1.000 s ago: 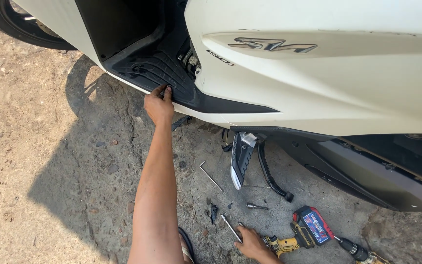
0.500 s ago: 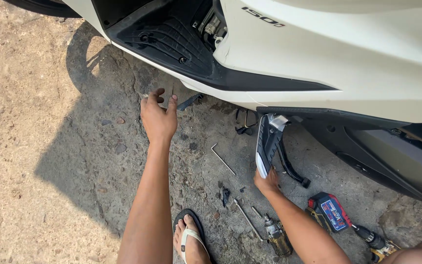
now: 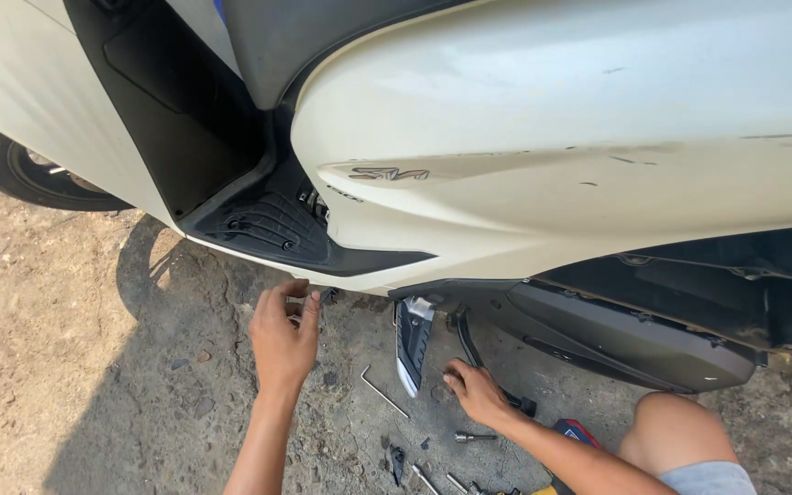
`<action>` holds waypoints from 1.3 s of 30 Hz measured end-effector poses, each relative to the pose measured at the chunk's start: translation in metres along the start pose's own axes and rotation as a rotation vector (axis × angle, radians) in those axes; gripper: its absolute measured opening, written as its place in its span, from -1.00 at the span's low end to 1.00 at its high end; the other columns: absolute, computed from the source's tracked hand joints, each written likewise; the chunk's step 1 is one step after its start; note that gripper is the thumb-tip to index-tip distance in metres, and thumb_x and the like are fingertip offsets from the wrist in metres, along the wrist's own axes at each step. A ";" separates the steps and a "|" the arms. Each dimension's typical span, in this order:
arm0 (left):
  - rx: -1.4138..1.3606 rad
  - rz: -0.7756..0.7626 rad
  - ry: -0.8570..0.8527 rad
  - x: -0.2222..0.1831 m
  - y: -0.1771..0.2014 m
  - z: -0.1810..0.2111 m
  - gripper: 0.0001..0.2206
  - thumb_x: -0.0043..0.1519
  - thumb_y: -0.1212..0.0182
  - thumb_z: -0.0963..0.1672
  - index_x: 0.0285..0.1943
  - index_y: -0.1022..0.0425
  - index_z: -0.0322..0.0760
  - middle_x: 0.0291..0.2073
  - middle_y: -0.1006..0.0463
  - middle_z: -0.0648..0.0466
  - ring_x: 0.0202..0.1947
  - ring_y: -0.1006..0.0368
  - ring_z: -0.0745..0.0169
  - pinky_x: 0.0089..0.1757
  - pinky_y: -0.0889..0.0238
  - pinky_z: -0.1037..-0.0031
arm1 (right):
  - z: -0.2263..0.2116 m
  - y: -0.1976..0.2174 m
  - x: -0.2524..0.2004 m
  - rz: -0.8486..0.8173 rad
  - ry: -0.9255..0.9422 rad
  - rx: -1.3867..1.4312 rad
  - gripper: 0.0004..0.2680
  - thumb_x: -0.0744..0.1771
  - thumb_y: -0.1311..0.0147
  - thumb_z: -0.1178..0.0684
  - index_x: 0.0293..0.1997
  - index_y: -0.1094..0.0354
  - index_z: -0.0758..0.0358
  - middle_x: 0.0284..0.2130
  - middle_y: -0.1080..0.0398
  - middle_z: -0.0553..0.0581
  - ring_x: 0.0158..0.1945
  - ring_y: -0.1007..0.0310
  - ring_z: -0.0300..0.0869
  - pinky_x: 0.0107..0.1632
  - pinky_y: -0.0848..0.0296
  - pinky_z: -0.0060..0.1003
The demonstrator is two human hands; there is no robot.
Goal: Removing a plastic side panel from a white scooter using a socket wrench and manual prying
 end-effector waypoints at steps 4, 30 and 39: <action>0.043 -0.038 -0.392 -0.023 -0.063 0.113 -0.95 0.21 -0.35 -0.15 -0.21 -0.61 -0.19 -0.48 -0.56 0.08 -0.47 -0.59 0.04 -0.46 -0.43 0.37 | -0.072 0.103 -0.014 0.230 0.086 0.053 -0.85 0.38 -0.04 0.01 -0.01 -0.49 0.12 -0.46 -0.58 0.20 -0.34 -0.63 0.06 -0.34 -0.52 -0.07; 0.570 0.530 -0.484 -0.073 -0.154 0.196 -0.41 -0.13 -0.19 0.06 0.01 -0.20 -0.34 -0.10 -0.25 -0.10 -0.10 -0.41 -0.21 -0.14 -0.40 0.18 | -0.164 0.232 -0.027 0.247 0.485 0.831 -0.73 0.36 -0.18 -0.01 0.10 -0.47 0.36 -0.17 -0.50 0.40 0.02 -0.51 0.12 -0.12 -0.55 0.00; 0.506 0.441 -0.509 -0.079 -0.152 0.228 -0.42 -0.16 -0.43 -0.14 -0.02 -0.17 -0.37 -0.12 -0.28 -0.16 -0.11 -0.40 -0.38 -0.13 -0.35 0.02 | -0.154 0.227 -0.014 0.292 0.422 0.803 -0.81 0.34 -0.10 0.17 0.04 -0.52 0.22 -0.16 -0.57 0.25 0.09 -0.52 0.10 0.07 -0.50 -0.02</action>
Point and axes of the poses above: each hand's wrist, its own x-axis towards the middle knuckle, its own y-axis out of the back of the hand, z = x × y, the point moved 10 cm from there along x, towards the middle knuckle
